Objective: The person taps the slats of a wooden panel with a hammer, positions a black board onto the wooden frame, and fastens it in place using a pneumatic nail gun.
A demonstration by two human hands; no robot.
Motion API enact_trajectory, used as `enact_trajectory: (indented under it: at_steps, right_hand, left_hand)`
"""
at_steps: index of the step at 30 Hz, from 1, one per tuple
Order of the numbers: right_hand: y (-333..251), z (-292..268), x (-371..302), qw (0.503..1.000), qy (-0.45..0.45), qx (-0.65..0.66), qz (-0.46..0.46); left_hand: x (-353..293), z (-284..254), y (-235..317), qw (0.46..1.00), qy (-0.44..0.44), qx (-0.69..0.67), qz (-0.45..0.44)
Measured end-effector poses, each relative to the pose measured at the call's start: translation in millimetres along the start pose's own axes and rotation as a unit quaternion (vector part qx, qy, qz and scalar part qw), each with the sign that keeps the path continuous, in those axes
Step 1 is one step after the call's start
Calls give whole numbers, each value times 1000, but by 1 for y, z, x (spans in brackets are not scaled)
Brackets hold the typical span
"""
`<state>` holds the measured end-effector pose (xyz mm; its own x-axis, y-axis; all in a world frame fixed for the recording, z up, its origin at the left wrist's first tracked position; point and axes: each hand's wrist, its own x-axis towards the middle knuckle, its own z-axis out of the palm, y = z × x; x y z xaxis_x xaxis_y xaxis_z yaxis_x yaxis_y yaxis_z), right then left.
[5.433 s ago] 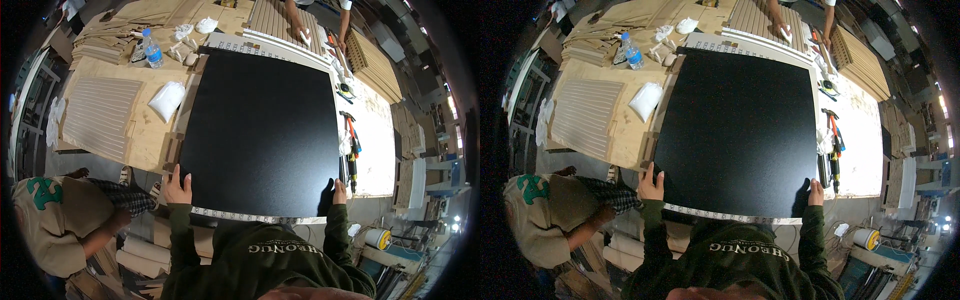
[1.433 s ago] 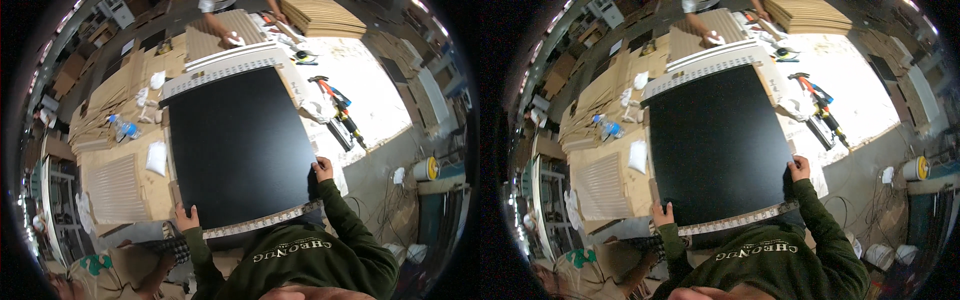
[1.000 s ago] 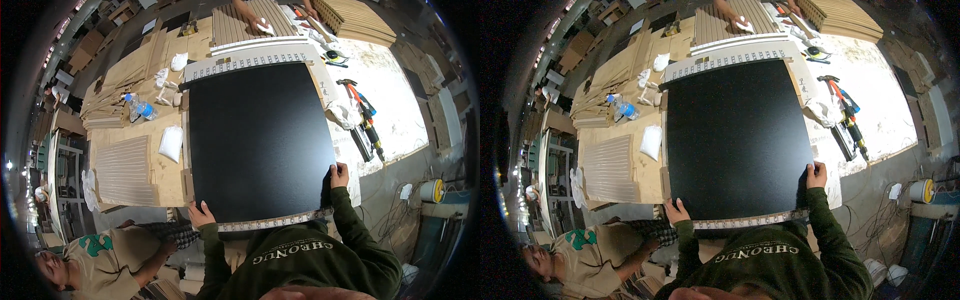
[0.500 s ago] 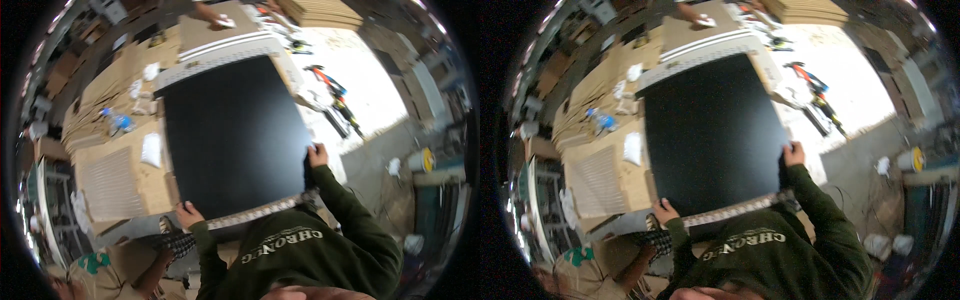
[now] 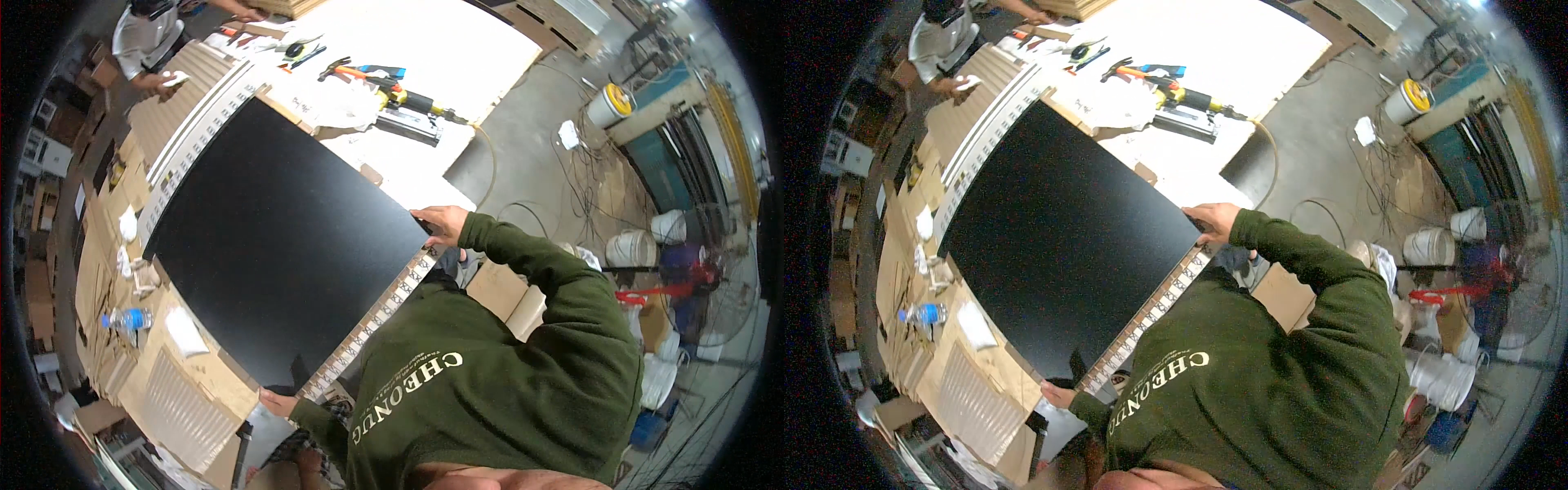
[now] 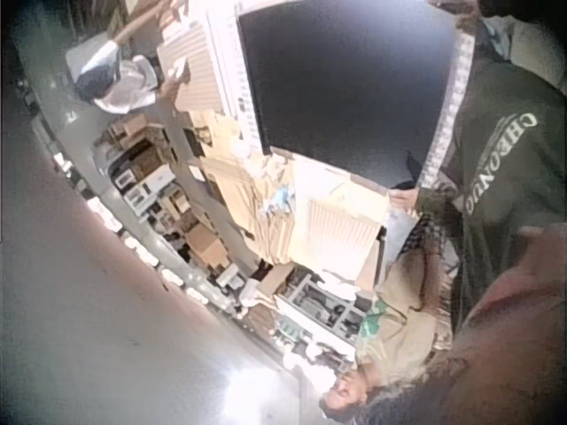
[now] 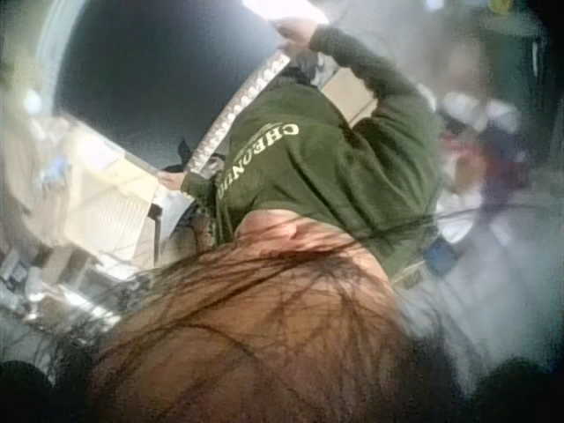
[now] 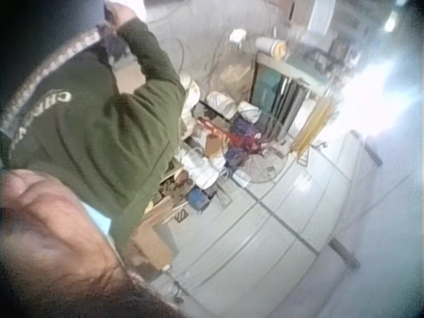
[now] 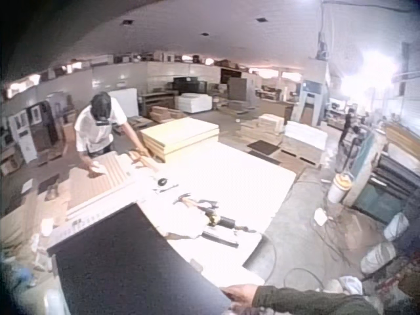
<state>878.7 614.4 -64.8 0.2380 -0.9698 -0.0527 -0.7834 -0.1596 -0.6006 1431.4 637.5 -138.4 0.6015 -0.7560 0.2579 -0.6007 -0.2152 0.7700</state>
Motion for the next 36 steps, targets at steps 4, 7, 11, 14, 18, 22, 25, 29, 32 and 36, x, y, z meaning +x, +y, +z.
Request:
enact_trajectory:
  at_steps: [4,7,11,14,18,22,25,29,32,36]
  right_hand:
    - [9,0,2,998,-37,-41,-28]
    - [0,-5,7,995,-89,-40,11]
    - [10,-7,4,994,-83,-49,41]
    - [4,-5,12,993,-84,-64,45]
    - [-1,-7,18,995,-80,-20,55]
    - [0,-21,13,996,-43,23,78]
    - [15,-58,25,988,-59,39,134]
    - [63,-73,57,970,147,41,187]
    - [117,-80,92,924,235,116,277]
    - [155,-86,162,904,313,230,176]
  left_hand:
    - [-2,-4,-19,999,-2,51,12]
    - [-3,5,-11,997,44,31,-60]
    - [0,-18,-1,982,83,72,-154]
    - [8,-22,-15,978,-13,174,-117]
    - [14,1,-10,984,-42,167,-43]
    - [13,6,43,919,45,355,167]
    - [-4,17,89,916,92,307,242]
    - [-26,51,186,955,-237,-72,163]
    - [-67,75,391,760,-535,-293,224]
    - [-135,67,574,486,-581,-437,485]
